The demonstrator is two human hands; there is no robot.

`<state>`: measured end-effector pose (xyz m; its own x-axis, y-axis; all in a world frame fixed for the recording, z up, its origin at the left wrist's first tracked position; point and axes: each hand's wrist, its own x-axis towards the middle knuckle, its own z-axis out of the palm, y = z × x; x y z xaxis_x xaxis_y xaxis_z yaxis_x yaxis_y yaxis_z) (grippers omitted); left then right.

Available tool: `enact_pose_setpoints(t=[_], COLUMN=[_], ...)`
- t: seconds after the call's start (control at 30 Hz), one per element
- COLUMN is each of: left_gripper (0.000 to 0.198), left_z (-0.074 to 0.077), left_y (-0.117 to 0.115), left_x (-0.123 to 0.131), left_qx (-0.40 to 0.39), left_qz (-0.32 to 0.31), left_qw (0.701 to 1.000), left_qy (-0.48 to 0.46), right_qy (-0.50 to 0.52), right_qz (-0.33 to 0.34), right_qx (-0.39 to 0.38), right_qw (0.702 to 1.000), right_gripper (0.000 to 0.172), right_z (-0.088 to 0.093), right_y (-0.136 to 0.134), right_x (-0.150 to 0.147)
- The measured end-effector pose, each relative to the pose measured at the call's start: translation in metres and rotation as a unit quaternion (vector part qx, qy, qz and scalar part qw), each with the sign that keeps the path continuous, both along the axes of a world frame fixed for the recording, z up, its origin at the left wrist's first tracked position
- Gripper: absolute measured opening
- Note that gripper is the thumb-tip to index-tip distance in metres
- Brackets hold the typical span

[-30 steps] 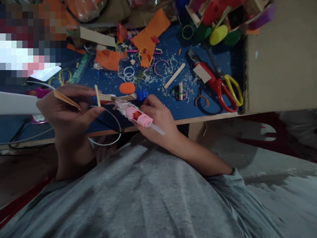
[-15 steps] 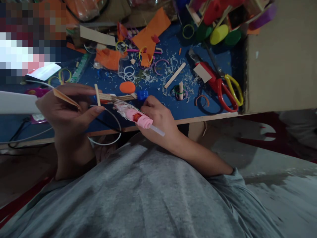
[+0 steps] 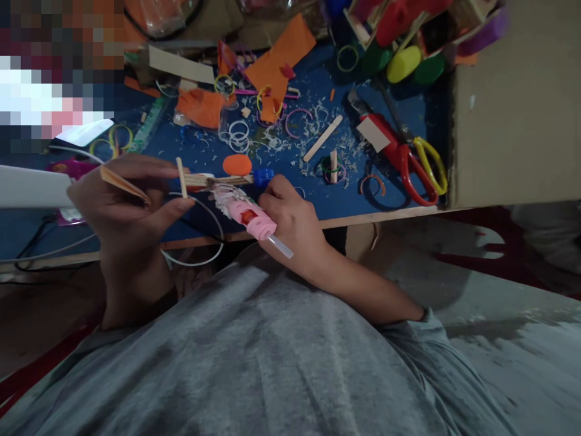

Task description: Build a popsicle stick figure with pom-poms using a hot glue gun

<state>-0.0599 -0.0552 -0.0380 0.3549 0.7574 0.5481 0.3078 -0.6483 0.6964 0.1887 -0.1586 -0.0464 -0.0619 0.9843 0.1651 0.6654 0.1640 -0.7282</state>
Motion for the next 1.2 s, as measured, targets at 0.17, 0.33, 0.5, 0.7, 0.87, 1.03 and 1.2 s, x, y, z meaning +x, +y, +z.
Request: enact_pose_setpoints(t=[0.17,0.33,0.5,0.7,0.87,1.03,1.2], left_gripper=[0.041,0.042,0.042,0.041,0.038,0.041,0.042], left_z=[0.0011,-0.0001,-0.0023,-0.0004,0.0011,-0.0018,-0.0031], left_y=[-0.0040,-0.0067,-0.0065,-0.0073,-0.0074,-0.0077,-0.0070], left_x=[-0.0010,-0.0017,-0.0014,0.0001,0.0007,-0.0004,-0.0028], left_qx=[-0.006,-0.021,-0.022,-0.036,-0.015,-0.041,-0.046], left_qz=[0.003,0.014,0.021,0.025,0.022,0.025,0.031], left_qw=[1.000,1.000,0.999,0.999,1.000,0.998,0.998], left_qy=[-0.002,-0.006,-0.021,-0.022,-0.013,-0.027,-0.020], right_qy=[0.002,0.010,0.023,0.024,0.029,0.020,0.033], right_qz=[0.018,0.031,0.029,0.035,0.032,0.023,0.042], right_qx=[-0.012,-0.005,-0.005,0.003,0.020,0.014,0.014], right_qw=[1.000,0.999,0.999,0.999,0.999,0.999,0.998], right_gripper=[0.033,0.028,0.029,0.029,0.032,0.033,0.036], right_z=[0.0029,0.0052,0.0068,0.0030,-0.0003,-0.0001,0.0006], right_y=[0.0003,-0.0014,-0.0038,-0.0025,-0.0020,-0.0021,-0.0022], right_x=[0.0008,0.0034,0.0052,0.0049,0.0048,0.0049,0.0060])
